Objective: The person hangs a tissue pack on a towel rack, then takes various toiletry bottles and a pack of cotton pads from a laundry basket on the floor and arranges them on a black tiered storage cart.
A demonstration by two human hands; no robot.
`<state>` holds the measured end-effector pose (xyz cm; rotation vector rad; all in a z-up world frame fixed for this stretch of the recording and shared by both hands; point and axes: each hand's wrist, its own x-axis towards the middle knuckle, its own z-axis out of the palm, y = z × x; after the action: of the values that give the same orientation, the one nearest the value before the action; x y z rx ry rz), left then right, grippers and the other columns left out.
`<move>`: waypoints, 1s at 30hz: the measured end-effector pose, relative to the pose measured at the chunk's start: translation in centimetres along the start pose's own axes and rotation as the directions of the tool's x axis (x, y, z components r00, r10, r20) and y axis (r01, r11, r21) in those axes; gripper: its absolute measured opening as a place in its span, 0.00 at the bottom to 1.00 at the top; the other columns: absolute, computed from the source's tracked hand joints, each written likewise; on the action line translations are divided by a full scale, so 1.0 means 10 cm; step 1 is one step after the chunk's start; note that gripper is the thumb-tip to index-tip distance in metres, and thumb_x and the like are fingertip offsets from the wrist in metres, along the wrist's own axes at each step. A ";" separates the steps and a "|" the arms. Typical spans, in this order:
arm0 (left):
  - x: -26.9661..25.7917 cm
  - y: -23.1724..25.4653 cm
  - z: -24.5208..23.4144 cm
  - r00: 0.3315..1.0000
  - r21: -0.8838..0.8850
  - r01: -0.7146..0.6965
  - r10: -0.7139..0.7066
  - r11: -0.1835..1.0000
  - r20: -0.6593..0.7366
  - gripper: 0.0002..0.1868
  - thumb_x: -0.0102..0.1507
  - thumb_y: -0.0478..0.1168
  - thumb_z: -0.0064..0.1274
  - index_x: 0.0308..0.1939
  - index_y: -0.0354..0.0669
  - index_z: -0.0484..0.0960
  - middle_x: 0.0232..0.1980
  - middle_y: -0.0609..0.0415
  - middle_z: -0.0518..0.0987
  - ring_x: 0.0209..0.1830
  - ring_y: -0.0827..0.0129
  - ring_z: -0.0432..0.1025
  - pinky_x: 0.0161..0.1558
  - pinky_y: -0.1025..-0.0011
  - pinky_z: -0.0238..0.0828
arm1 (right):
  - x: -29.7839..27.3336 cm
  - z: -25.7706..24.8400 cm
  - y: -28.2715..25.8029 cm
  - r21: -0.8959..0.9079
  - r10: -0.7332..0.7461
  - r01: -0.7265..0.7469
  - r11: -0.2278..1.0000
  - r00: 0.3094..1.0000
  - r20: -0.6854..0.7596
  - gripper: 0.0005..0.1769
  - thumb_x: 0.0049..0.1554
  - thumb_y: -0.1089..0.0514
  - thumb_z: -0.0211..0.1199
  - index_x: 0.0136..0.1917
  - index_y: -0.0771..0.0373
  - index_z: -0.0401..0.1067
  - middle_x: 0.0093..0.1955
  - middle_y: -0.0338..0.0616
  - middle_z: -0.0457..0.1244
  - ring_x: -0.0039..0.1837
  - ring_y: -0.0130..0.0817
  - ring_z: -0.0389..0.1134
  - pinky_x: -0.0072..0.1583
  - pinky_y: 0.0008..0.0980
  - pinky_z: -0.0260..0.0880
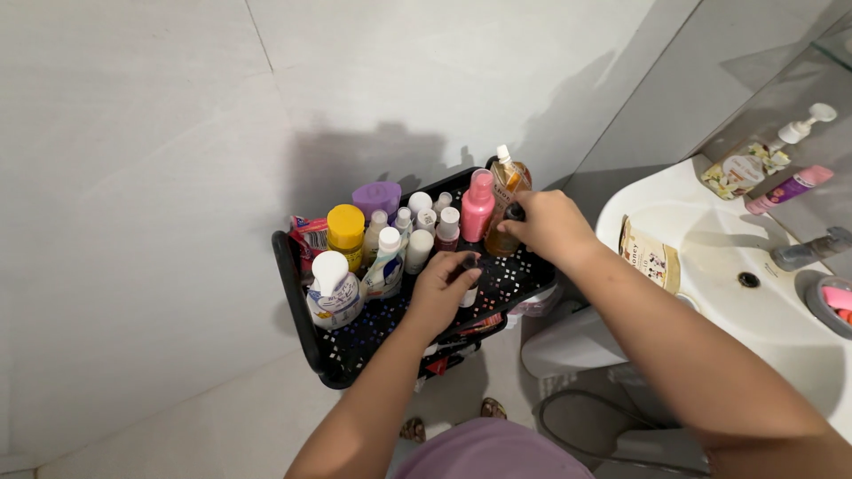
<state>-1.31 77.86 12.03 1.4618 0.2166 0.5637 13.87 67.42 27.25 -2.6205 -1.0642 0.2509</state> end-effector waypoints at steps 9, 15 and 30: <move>0.01 0.22 0.03 0.955 0.468 -0.220 0.287 0.856 -0.075 0.15 0.61 0.35 0.61 0.52 0.39 0.85 0.49 0.48 0.83 0.51 0.56 0.75 0.53 0.64 0.70 | 0.19 0.27 0.19 -0.055 -0.098 0.091 0.994 0.986 -0.137 0.22 0.49 0.49 0.74 0.53 0.62 0.77 0.42 0.58 0.70 0.48 0.57 0.72 0.53 0.49 0.72; 0.09 0.12 0.14 0.957 0.481 -0.151 0.250 0.864 -0.149 0.17 0.62 0.34 0.59 0.56 0.39 0.82 0.50 0.47 0.83 0.52 0.54 0.75 0.52 0.63 0.72 | 0.16 0.27 0.15 -0.118 -0.111 0.096 0.988 0.986 -0.125 0.25 0.50 0.48 0.73 0.58 0.60 0.75 0.42 0.58 0.70 0.48 0.57 0.72 0.53 0.50 0.72; 0.22 0.12 0.14 0.995 0.377 0.016 0.023 0.926 -0.098 0.34 0.63 0.34 0.55 0.72 0.43 0.62 0.55 0.45 0.83 0.45 0.54 0.82 0.49 0.64 0.77 | -0.23 0.09 -0.01 0.012 -0.411 0.435 0.900 0.858 -0.310 0.18 0.55 0.55 0.68 0.58 0.61 0.74 0.48 0.52 0.71 0.47 0.51 0.73 0.48 0.44 0.73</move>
<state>0.93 77.71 13.78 1.8090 0.4210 0.6229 11.96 66.09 26.50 -2.1812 -1.4396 -0.1955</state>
